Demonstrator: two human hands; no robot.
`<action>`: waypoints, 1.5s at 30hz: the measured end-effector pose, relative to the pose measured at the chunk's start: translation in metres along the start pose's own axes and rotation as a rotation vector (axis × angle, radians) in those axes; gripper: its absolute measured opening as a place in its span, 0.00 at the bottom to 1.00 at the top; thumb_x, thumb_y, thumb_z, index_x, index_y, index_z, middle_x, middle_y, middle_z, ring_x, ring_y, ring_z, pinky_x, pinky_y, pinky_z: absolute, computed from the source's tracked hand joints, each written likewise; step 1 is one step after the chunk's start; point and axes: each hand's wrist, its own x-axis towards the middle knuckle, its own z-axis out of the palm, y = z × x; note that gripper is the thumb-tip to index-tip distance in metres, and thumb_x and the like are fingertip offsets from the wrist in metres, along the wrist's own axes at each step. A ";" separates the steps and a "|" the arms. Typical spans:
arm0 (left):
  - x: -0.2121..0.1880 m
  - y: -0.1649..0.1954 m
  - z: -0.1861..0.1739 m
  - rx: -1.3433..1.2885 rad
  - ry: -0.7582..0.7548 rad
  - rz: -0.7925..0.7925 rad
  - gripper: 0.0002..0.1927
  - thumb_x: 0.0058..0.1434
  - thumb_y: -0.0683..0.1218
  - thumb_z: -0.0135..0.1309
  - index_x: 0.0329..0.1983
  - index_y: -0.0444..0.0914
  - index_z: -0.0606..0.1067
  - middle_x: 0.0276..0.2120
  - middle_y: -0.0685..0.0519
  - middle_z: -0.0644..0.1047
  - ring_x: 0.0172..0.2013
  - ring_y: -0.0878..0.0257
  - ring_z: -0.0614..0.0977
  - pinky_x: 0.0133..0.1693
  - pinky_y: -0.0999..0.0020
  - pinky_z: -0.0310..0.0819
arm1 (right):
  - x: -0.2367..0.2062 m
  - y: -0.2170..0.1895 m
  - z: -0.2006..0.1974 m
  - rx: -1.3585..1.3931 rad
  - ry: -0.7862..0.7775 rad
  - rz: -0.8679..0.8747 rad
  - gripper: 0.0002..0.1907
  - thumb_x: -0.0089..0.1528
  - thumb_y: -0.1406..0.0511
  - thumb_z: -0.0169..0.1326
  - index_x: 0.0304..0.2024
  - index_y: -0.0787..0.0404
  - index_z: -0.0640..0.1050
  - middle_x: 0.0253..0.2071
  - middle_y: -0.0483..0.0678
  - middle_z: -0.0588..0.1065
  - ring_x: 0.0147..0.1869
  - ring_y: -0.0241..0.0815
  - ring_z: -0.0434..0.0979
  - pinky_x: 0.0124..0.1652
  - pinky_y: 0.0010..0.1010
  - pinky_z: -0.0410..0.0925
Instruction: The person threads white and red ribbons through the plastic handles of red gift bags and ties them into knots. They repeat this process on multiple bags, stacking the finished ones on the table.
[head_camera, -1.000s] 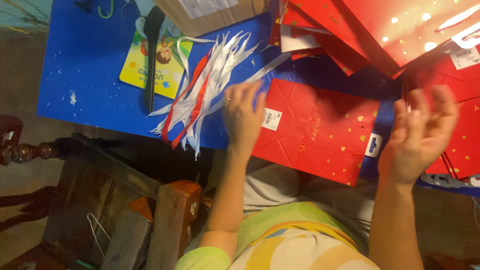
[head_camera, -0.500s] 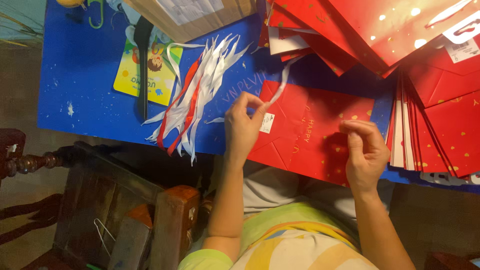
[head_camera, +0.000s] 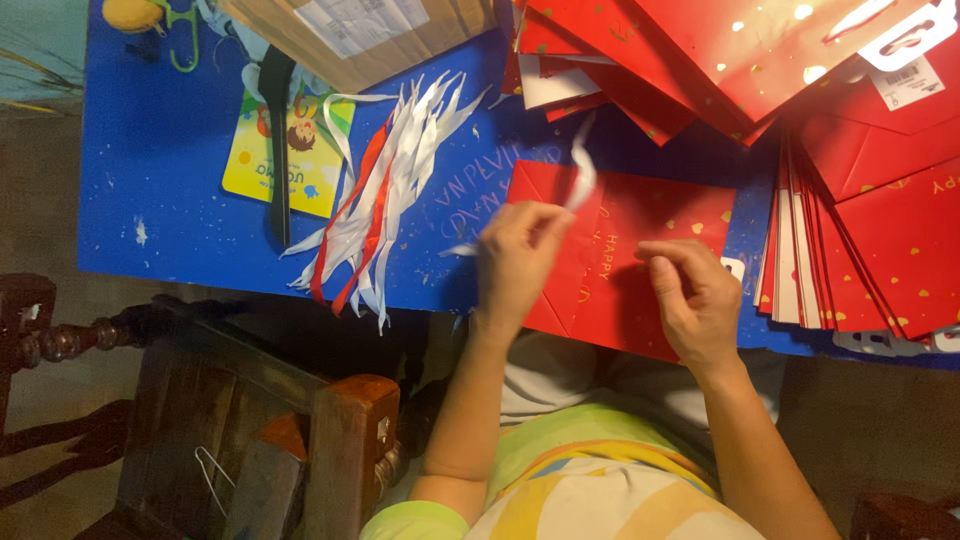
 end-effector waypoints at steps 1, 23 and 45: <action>-0.004 0.007 0.007 -0.089 -0.020 0.030 0.05 0.63 0.45 0.63 0.38 0.39 0.80 0.33 0.52 0.80 0.33 0.58 0.81 0.36 0.64 0.75 | 0.002 -0.001 0.000 -0.093 -0.019 -0.036 0.08 0.70 0.69 0.53 0.48 0.66 0.80 0.44 0.51 0.79 0.47 0.42 0.79 0.47 0.30 0.70; -0.040 0.041 0.032 -0.399 -0.412 -0.136 0.08 0.63 0.46 0.62 0.43 0.40 0.83 0.30 0.54 0.84 0.27 0.70 0.84 0.30 0.74 0.77 | 0.001 0.045 -0.036 1.020 0.256 0.376 0.05 0.74 0.68 0.54 0.49 0.64 0.77 0.46 0.53 0.79 0.51 0.45 0.81 0.53 0.41 0.76; -0.056 0.058 0.063 0.101 -0.321 0.215 0.34 0.58 0.63 0.62 0.64 0.43 0.72 0.37 0.52 0.78 0.38 0.55 0.81 0.39 0.59 0.77 | -0.008 0.021 -0.101 0.813 0.434 0.214 0.06 0.72 0.65 0.58 0.50 0.59 0.79 0.36 0.48 0.80 0.18 0.26 0.59 0.22 0.17 0.51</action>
